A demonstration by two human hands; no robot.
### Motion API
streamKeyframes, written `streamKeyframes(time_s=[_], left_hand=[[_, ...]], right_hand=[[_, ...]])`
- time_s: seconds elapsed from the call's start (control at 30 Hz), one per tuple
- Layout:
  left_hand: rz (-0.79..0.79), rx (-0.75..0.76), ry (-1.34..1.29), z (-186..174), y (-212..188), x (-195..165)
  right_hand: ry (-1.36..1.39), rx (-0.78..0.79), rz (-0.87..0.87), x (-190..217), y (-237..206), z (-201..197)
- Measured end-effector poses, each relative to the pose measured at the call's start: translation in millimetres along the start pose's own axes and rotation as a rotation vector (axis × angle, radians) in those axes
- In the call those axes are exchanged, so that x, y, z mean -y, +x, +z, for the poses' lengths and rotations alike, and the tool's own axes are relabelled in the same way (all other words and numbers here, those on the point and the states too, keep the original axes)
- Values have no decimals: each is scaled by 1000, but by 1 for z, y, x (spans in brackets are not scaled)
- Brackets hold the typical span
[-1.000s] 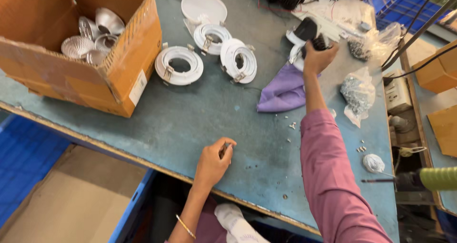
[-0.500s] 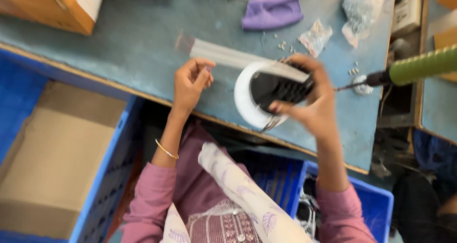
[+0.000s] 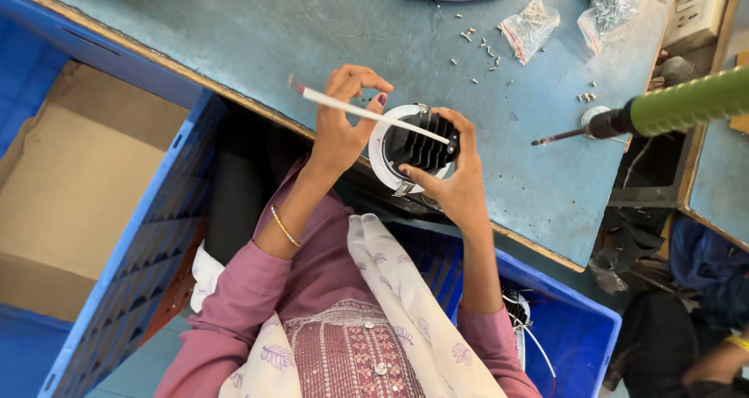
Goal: The person wipes a black LED downlight housing with a purple cloth, then uses a green electric screwdriver to drive screws and fasten the housing to a white trim ring, arranging wires and picking up small screws from the table while assembling several downlight units one after another.
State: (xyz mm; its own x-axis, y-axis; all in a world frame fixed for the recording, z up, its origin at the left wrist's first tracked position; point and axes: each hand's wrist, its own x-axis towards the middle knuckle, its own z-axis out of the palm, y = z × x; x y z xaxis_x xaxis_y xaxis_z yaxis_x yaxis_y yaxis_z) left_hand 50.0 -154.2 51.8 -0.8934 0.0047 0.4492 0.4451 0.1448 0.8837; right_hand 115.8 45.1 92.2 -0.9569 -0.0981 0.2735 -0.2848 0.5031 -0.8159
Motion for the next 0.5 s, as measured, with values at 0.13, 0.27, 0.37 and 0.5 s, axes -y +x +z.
streamKeyframes(time_s=[0.13,0.27,0.37,0.5], left_hand=[[73,196,-82,-4,-2,0],[77,497,-217,-11,-1,4],[95,578,-167,1,1,8],[84,654,-65,16,7,16]], right_hand=[[-407,-370,-401,4,-22,-63],[-409,-1022,-365,-16,-32,-165],[-13,-667,-32,-44,-13,-214],[377,-393,93,-71,20,-242]])
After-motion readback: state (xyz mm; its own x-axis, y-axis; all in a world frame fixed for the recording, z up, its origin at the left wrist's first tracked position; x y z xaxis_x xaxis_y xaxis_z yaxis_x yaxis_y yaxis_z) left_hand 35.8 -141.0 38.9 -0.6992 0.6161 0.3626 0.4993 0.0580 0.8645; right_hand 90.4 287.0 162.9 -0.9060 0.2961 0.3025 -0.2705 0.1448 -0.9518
